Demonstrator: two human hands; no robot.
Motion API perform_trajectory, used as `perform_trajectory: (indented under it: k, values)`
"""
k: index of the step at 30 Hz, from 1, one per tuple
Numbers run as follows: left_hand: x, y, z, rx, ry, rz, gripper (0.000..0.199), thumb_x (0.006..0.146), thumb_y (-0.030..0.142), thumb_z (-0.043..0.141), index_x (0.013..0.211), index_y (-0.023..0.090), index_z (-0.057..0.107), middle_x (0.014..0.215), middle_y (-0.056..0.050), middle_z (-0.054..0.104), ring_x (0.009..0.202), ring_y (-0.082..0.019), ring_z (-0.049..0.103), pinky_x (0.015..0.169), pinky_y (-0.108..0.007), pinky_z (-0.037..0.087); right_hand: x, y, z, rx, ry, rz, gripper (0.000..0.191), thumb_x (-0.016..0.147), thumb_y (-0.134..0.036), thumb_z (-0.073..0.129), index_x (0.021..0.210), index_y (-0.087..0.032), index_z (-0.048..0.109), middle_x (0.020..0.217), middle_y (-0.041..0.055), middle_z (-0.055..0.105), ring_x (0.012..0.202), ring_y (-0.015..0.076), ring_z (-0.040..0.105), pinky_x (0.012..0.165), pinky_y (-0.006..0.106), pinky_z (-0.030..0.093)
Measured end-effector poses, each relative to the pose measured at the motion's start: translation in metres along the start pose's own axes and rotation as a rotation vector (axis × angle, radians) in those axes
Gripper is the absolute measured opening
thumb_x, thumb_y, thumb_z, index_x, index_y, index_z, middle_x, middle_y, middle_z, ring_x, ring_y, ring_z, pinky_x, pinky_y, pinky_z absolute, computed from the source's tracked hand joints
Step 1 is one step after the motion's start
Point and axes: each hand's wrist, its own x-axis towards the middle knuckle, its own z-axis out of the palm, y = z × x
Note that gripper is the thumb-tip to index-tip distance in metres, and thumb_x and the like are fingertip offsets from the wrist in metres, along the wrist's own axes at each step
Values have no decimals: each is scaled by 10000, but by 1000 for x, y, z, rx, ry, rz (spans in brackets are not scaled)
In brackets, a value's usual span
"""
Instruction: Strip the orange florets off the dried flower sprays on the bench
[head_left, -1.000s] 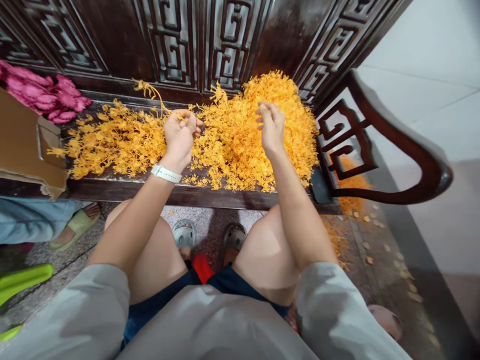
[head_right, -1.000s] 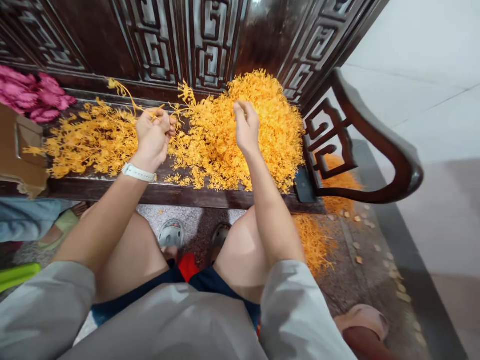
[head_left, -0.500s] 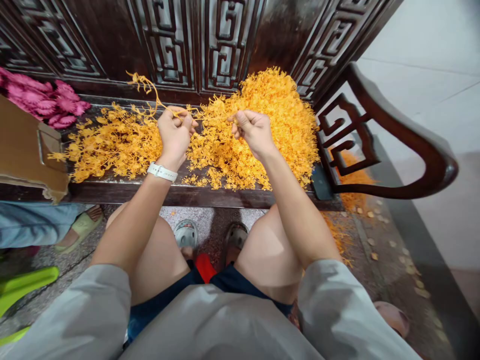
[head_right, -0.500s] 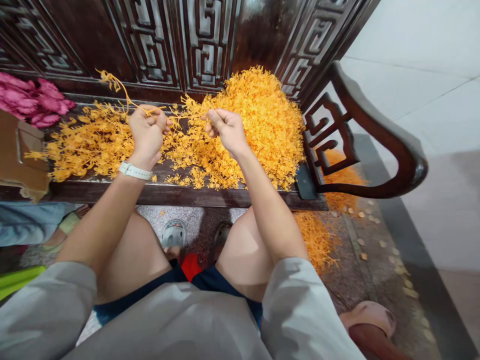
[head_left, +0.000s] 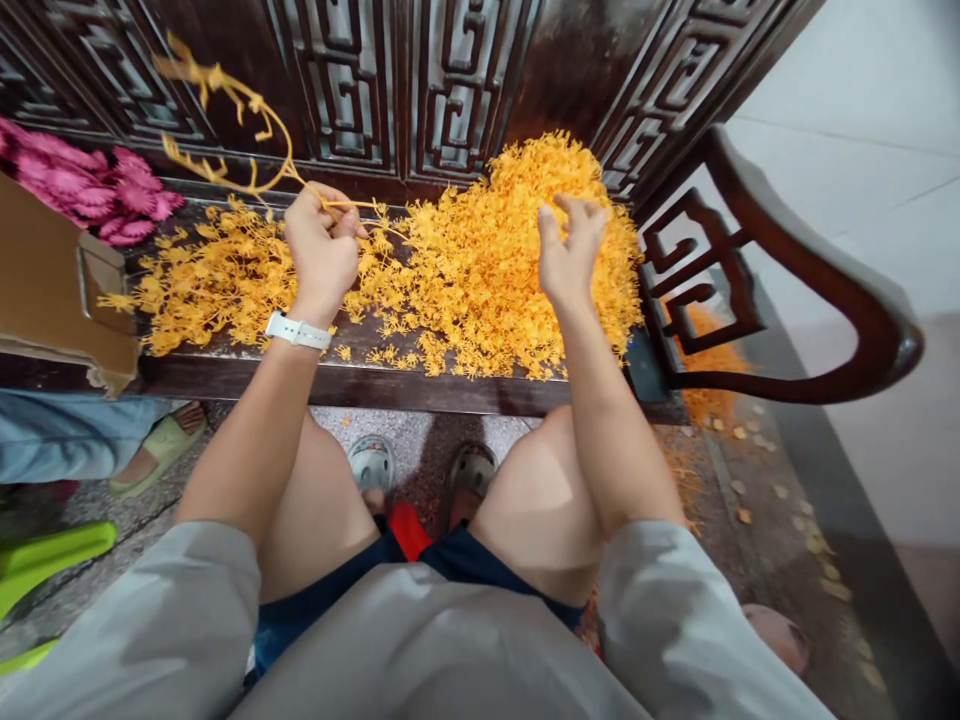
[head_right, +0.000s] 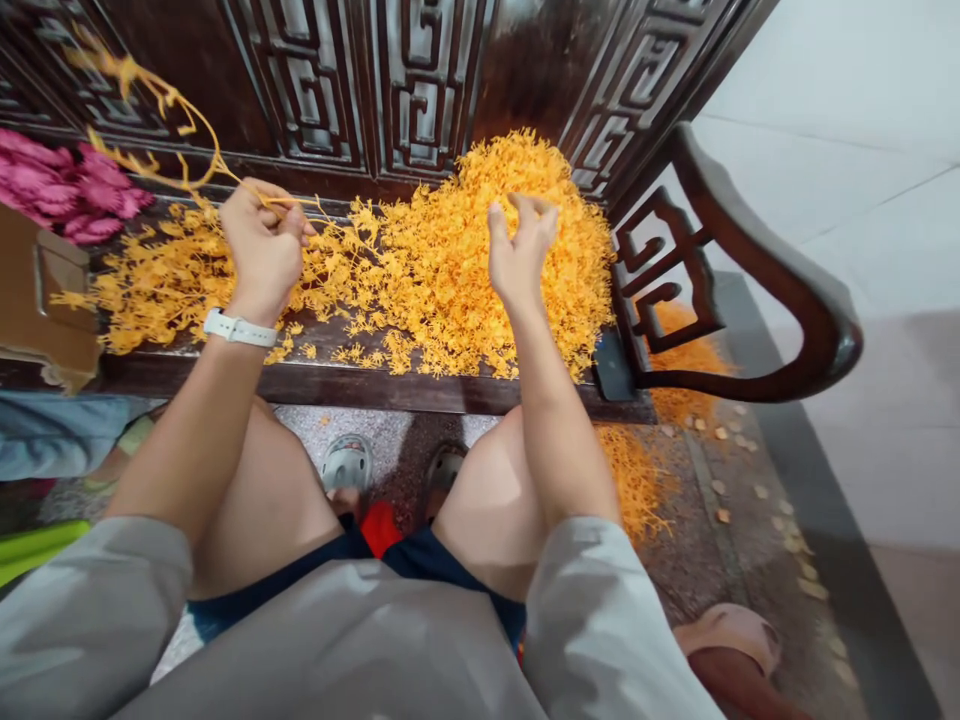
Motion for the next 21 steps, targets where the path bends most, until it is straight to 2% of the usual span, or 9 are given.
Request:
perform_trajectory:
  k: [1, 3, 5, 7, 9, 12, 15, 18, 21]
  values:
    - [-1, 0, 2, 22, -4, 13, 225, 832, 97, 728, 843, 272, 586, 778, -18, 603, 756, -170, 663, 644, -285, 503, -7, -15, 6, 36, -22, -1, 690, 962, -858, 470, 1187, -253, 712, 1255, 121, 636, 1353, 319, 584, 1111, 578, 512]
    - [-5, -1, 6, 44, -20, 7, 214, 837, 94, 731, 836, 260, 596, 783, -19, 602, 732, -157, 653, 644, -281, 503, -21, -42, 18, 147, -154, -11, 689, 975, -862, 436, 1216, -275, 706, 1165, 96, 675, 1237, 293, 635, 1074, 533, 537]
    - [-8, -2, 8, 10, -64, -52, 186, 859, 150, 758, 864, 258, 606, 831, -24, 618, 798, -164, 675, 666, -270, 522, -34, -61, 30, 224, -304, -26, 696, 973, -864, 439, 1300, -295, 673, 1066, 69, 687, 1078, 258, 667, 1009, 479, 557]
    - [-10, -4, 11, -25, -112, -108, 189, 873, 215, 790, 905, 262, 610, 863, -29, 633, 879, -185, 699, 681, -261, 543, -45, -70, 41, 227, -398, -56, 728, 966, -864, 461, 1385, -290, 622, 979, 48, 665, 955, 235, 657, 957, 454, 558]
    - [-13, -6, 16, -5, -121, -108, 219, 867, 220, 816, 916, 255, 606, 847, -34, 639, 892, -203, 712, 683, -264, 555, -52, -72, 50, 189, -441, -84, 762, 963, -863, 470, 1412, -259, 591, 882, 31, 620, 876, 228, 630, 921, 450, 555]
    - [-16, -7, 23, 55, -100, -62, 255, 848, 165, 839, 893, 235, 598, 794, -31, 626, 841, -207, 715, 691, -278, 562, -57, -68, 60, 137, -474, -88, 732, 977, -855, 445, 1334, -237, 609, 792, 17, 559, 807, 224, 587, 854, 433, 554]
    - [-16, -7, 25, 57, -96, -56, 269, 848, 155, 848, 889, 231, 593, 783, -21, 620, 812, -193, 719, 675, -264, 557, -56, -61, 66, 127, -487, -89, 662, 980, -850, 442, 1146, -243, 646, 797, 26, 558, 783, 211, 560, 786, 395, 545]
    - [-15, -6, 23, 36, -77, -81, 275, 853, 135, 838, 884, 231, 582, 776, -11, 619, 796, -176, 724, 643, -238, 543, -51, -57, 68, 164, -431, -90, 655, 973, -861, 437, 1042, -240, 633, 815, 33, 554, 776, 198, 547, 736, 363, 528]
    - [-14, -6, 25, 3, -50, -110, 282, 842, 71, 816, 866, 221, 578, 748, -6, 606, 793, -172, 722, 638, -233, 530, -44, -57, 72, 222, -331, -89, 684, 980, -871, 387, 1054, -240, 639, 820, 31, 531, 762, 187, 539, 698, 347, 508]
